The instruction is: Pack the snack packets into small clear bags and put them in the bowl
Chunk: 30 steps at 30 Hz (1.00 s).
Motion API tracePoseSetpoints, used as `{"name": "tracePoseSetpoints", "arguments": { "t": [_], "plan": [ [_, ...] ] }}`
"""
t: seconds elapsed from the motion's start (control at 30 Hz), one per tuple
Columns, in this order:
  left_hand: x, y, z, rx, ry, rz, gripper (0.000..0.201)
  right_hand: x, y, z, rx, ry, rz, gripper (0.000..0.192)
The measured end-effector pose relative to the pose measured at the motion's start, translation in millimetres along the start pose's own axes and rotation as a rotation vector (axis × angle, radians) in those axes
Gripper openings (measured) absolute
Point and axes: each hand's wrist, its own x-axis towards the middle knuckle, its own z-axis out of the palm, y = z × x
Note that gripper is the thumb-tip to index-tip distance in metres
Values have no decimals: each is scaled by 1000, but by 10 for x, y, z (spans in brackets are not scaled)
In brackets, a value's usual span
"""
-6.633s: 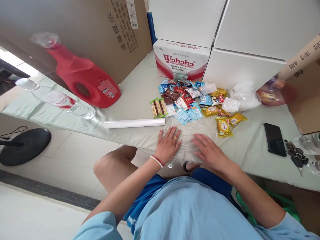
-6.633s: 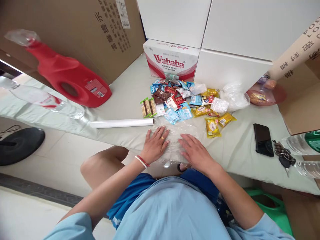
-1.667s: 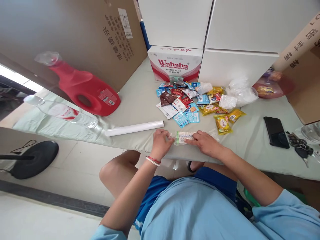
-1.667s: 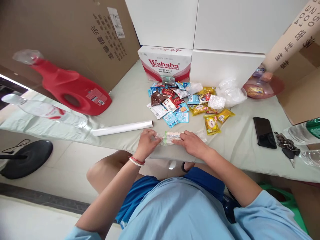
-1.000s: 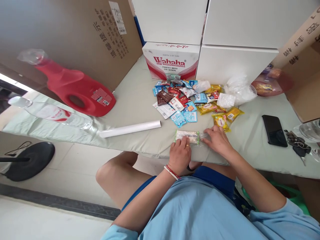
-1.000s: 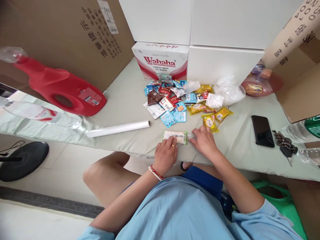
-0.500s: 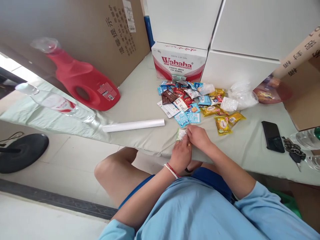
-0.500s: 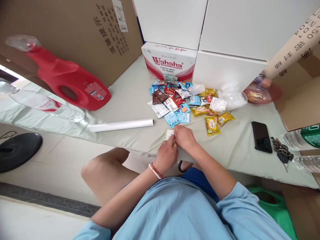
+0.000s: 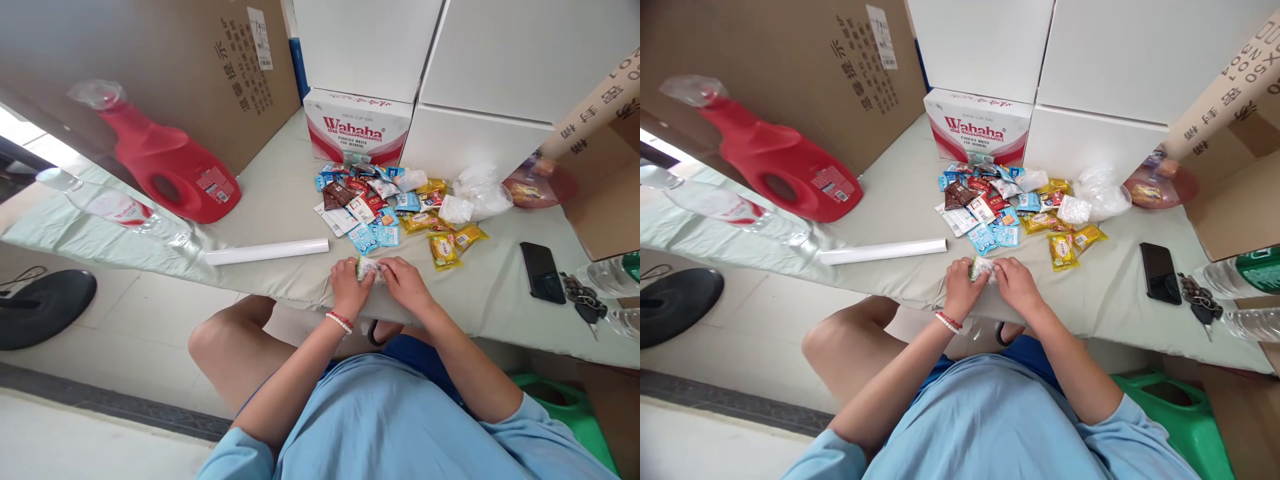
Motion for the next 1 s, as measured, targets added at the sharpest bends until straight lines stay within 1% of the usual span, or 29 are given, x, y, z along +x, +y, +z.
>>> {"name": "tracePoseSetpoints", "arguments": {
  "t": [0.03, 0.1, 0.13, 0.17, 0.2, 0.23, 0.3, 0.37, 0.4, 0.43, 0.47, 0.5, 0.53, 0.57, 0.63, 0.7, 0.73, 0.77, 0.8, 0.83, 0.87, 0.9, 0.93, 1.0],
  "plan": [
    [-62, 39, 3, -54, 27, 31, 26, -66, -12, -39, 141, 16, 48, 28],
    [-218, 135, 28, -117, 87, 157, 19, -224, -37, -117, 481, 41, 163, 34],
    [-300, 190, 52, -115, 109, 245, 16, -306, -43, -153, 649, 46, 218, 37],
    [-376, 245, 83, -89, 107, 347, 16, -383, -39, -186, 790, 51, 264, 40],
    [-439, 297, 119, -59, 80, 455, 20, -452, -22, -213, 894, 58, 303, 41],
    [-487, 344, 158, -40, 28, 558, 27, -512, 11, -236, 965, 73, 341, 42],
    [-536, 412, 231, -69, -112, 733, 48, -604, 123, -272, 1051, 123, 419, 44],
    [-536, 440, 277, -186, -258, 861, 72, -676, 270, -314, 1115, 181, 490, 46],
    [-524, 434, 284, -251, -316, 910, 80, -709, 347, -347, 1134, 197, 514, 47],
    [-506, 412, 279, -298, -359, 943, 85, -737, 425, -397, 1138, 207, 524, 47],
    [-480, 371, 263, -318, -378, 963, 85, -757, 505, -472, 1124, 219, 521, 48],
    [-444, 309, 237, -306, -371, 962, 82, -762, 593, -580, 1093, 247, 505, 49],
    [-398, 225, 205, -270, -333, 940, 78, -744, 696, -728, 1045, 298, 479, 49],
    [-342, 122, 170, -213, -258, 892, 71, -697, 821, -919, 981, 374, 444, 49],
    [-211, -120, 105, -93, -91, 738, 60, -494, 1144, -1423, 799, 591, 367, 50],
    [-91, -350, 67, 31, 45, 584, 51, -148, 1542, -2035, 558, 817, 314, 49],
    [-47, -438, 61, 78, 83, 544, 47, 67, 1747, -2349, 419, 921, 322, 47],
    [-18, -499, 63, 115, 110, 540, 44, 298, 1943, -2648, 270, 996, 362, 46],
    [-4, -532, 70, 155, 125, 558, 41, 535, 2120, -2920, 101, 1040, 436, 47],
    [-3, -539, 80, 193, 130, 594, 38, 768, 2273, -3152, -88, 1029, 529, 49],
    [-10, -526, 90, 228, 133, 635, 36, 989, 2400, -3340, -141, 1014, 566, 51],
    [-22, -501, 97, 258, 135, 668, 35, 1190, 2503, -3479, -201, 983, 595, 51],
    [-35, -470, 100, 277, 138, 689, 34, 1369, 2587, -3574, -251, 946, 610, 50],
    [-50, -417, 95, 282, 150, 709, 32, 1655, 2714, -3652, -376, 895, 583, 44]
  ]
}}
